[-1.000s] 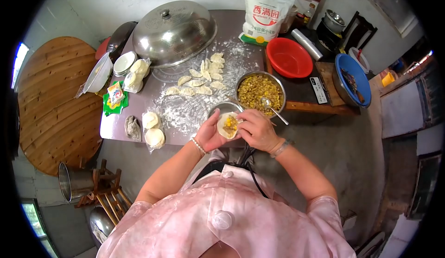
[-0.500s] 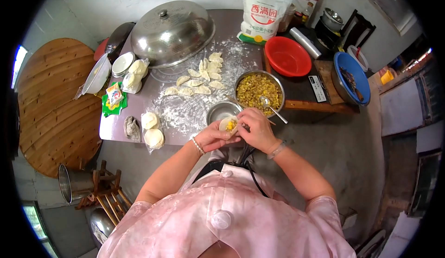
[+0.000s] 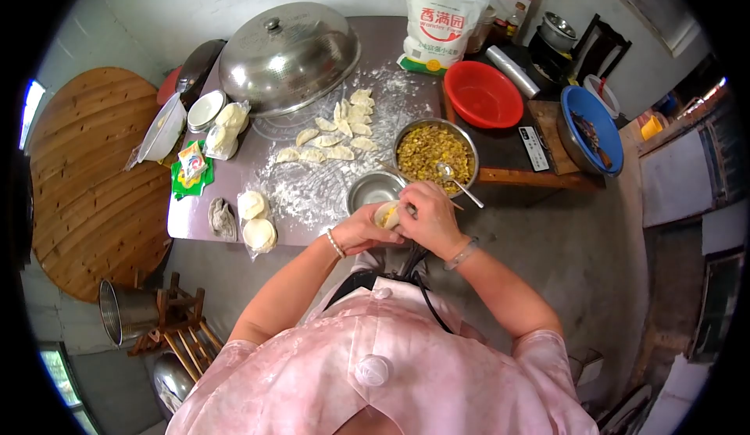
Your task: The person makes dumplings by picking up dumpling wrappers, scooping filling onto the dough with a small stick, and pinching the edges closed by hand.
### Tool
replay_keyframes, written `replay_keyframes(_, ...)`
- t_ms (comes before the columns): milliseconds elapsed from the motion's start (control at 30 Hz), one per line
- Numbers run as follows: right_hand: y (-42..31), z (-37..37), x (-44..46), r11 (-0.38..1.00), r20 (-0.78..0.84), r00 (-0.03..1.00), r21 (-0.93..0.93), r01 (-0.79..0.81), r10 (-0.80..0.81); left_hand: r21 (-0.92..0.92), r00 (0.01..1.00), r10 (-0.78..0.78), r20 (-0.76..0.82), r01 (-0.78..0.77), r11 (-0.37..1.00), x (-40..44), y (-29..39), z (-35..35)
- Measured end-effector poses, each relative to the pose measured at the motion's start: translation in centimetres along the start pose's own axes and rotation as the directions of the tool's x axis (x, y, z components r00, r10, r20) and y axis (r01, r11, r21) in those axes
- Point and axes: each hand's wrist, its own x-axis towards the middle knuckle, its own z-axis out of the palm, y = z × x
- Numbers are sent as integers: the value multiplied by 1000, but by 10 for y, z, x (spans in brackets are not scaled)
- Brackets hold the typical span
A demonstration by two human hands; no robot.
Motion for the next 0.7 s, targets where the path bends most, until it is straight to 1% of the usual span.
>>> replay_keyframes(167,-5,0,5,999,-21,999,17,-45,45,26,1000,-2,-27,3,1000,3,3,4)
replay_keyframes(367,-7,-4,7,997,22,997,19,-77,76,58,1000,7,5,-8,998,2,7,8)
replay_keyframes(467,-14,-9,8,974,51,984,137,-178,172,51,1000,7,1,-7,999,0,10,13)
replay_keyframes(567,-5,-6,3,976,62,990,175,-133,124,41,1000,27,10,-27,999,0,10,13)
replay_keyframes(667,-2,-8,3,948,117,983,271,-167,140,34,1000,28,9,-28,999,0,11,13)
replay_keyframes(700,-3,-8,4,934,109,983,311,-177,149,25,1000,27,3,-27,999,0,12,13)
